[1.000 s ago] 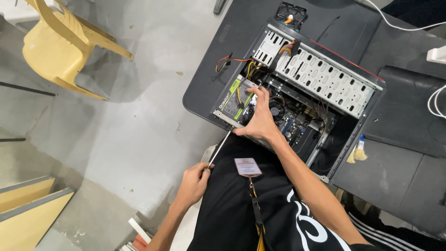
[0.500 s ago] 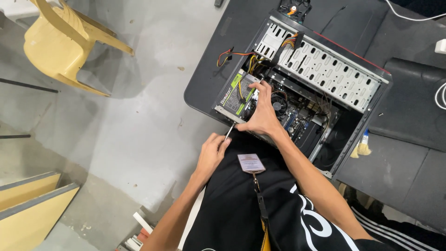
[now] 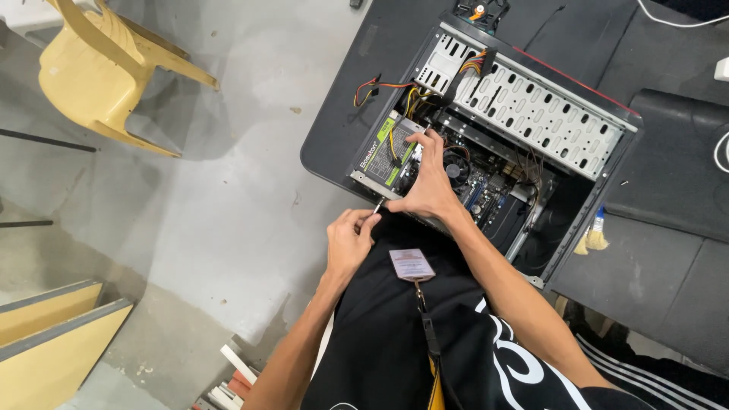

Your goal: Cleaning the interior of a computer case and removing the power supply unit using a screwdriver.

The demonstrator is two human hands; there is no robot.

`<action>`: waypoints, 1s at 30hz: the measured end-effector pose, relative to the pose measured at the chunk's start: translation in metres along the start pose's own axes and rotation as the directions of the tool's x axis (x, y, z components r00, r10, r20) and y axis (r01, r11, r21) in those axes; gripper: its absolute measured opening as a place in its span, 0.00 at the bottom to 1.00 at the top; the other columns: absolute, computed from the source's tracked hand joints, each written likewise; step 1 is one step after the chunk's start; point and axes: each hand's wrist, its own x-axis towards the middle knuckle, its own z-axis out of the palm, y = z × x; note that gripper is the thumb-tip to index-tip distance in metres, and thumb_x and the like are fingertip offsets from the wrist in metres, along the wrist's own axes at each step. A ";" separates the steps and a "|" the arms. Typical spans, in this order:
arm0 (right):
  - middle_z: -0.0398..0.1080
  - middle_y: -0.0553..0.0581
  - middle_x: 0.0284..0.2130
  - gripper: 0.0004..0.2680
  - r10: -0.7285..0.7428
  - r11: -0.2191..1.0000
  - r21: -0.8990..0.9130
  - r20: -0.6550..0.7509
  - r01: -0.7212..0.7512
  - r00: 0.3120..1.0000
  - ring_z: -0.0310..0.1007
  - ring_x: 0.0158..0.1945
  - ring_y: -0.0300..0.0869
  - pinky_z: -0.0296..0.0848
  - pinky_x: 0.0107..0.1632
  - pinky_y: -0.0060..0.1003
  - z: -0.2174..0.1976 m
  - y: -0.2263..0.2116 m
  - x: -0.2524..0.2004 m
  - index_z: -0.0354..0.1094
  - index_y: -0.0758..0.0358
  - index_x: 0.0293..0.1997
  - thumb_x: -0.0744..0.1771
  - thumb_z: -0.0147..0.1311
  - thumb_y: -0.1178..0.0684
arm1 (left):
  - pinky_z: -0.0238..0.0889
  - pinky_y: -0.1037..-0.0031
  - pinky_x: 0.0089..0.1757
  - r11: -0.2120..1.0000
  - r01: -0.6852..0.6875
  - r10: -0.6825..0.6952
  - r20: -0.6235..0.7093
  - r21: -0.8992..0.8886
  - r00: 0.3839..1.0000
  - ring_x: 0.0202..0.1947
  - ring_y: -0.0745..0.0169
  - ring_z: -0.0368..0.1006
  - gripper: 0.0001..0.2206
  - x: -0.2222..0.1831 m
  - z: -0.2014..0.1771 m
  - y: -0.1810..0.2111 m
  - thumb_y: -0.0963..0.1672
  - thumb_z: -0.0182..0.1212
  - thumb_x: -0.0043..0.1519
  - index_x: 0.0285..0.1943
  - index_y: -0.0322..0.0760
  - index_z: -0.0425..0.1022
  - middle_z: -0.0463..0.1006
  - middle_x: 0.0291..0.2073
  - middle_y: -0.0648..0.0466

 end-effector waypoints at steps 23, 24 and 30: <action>0.37 0.79 0.67 0.41 -0.010 1.000 -0.002 0.018 0.010 1.000 0.42 0.69 0.87 0.65 0.54 0.85 0.001 0.002 0.001 0.44 0.50 0.62 0.48 0.75 0.48 | 0.68 0.63 0.31 0.985 0.008 -0.026 0.099 0.173 0.995 0.25 0.46 0.77 0.10 0.002 -0.003 0.043 0.49 0.51 0.71 0.58 0.49 0.71 0.74 0.18 0.51; 0.37 0.79 0.67 0.41 -0.009 1.000 -0.002 0.018 0.009 1.000 0.42 0.69 0.87 0.65 0.54 0.85 0.001 0.001 0.001 0.44 0.50 0.62 0.48 0.75 0.48 | 0.68 0.63 0.31 0.985 0.010 -0.028 0.100 0.174 0.995 0.25 0.46 0.77 0.10 0.003 -0.003 0.043 0.49 0.51 0.71 0.58 0.49 0.71 0.74 0.18 0.51; 0.38 0.76 0.68 0.41 0.012 1.000 -0.015 0.013 -0.012 1.000 0.44 0.69 0.85 0.69 0.53 0.81 0.001 0.000 0.000 0.44 0.48 0.61 0.48 0.76 0.48 | 0.69 0.66 0.32 0.987 0.028 -0.043 0.093 0.155 0.995 0.23 0.50 0.77 0.10 0.004 -0.003 0.040 0.50 0.52 0.71 0.56 0.51 0.73 0.74 0.17 0.54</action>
